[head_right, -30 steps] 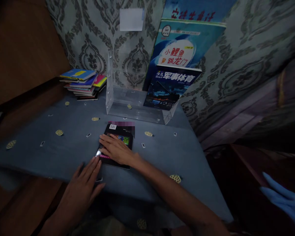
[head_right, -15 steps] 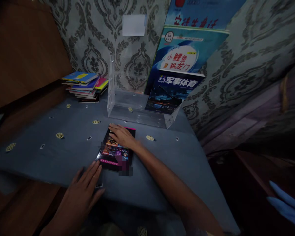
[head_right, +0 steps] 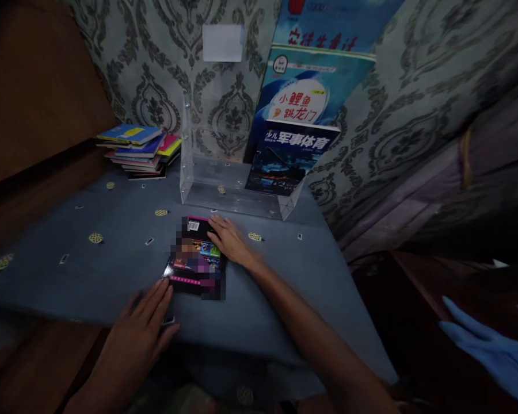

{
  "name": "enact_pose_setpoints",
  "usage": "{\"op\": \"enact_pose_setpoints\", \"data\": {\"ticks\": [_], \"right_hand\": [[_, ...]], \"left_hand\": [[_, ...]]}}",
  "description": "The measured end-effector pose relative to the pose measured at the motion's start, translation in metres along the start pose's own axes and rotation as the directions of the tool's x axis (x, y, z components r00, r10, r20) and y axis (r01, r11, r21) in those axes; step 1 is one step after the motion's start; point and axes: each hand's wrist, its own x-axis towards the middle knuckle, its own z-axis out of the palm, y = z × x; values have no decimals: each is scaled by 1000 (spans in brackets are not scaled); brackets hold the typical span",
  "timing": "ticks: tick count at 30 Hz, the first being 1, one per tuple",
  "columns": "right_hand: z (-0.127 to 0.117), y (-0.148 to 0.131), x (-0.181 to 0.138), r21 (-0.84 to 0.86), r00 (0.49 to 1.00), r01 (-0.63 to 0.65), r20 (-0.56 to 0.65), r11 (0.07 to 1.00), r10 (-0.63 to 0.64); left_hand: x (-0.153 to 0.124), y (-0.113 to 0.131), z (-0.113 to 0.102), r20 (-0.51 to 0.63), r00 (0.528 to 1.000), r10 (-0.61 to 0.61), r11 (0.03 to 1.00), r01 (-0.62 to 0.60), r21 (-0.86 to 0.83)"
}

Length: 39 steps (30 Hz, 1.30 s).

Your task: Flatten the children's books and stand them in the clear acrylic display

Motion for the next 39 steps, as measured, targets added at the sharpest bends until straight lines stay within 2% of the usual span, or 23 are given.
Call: {"op": "enact_pose_setpoints", "data": {"ticks": [8, 16, 26, 36, 39], "right_hand": [[-5, 1, -28, 10, 998, -41, -56, 999, 42], [-8, -6, -49, 31, 994, -91, -60, 995, 93], [-12, -26, -79, 77, 994, -103, -39, 992, 106], [-11, -49, -106, 78, 994, -102, -21, 992, 104], [-9, -58, -117, 64, 996, -85, -31, 994, 88]], "left_hand": [[-1, -1, 1, -3, 1000, 1, 1000, -1, -8], [-1, -1, 6, 10, 1000, 17, 1000, -17, -25], [6, -5, -5, 85, 995, 53, 998, -54, 9], [12, 5, -3, 157, 987, 24, 1000, -24, 2], [14, 7, -3, 149, 986, 73, 997, -73, -6]]}}
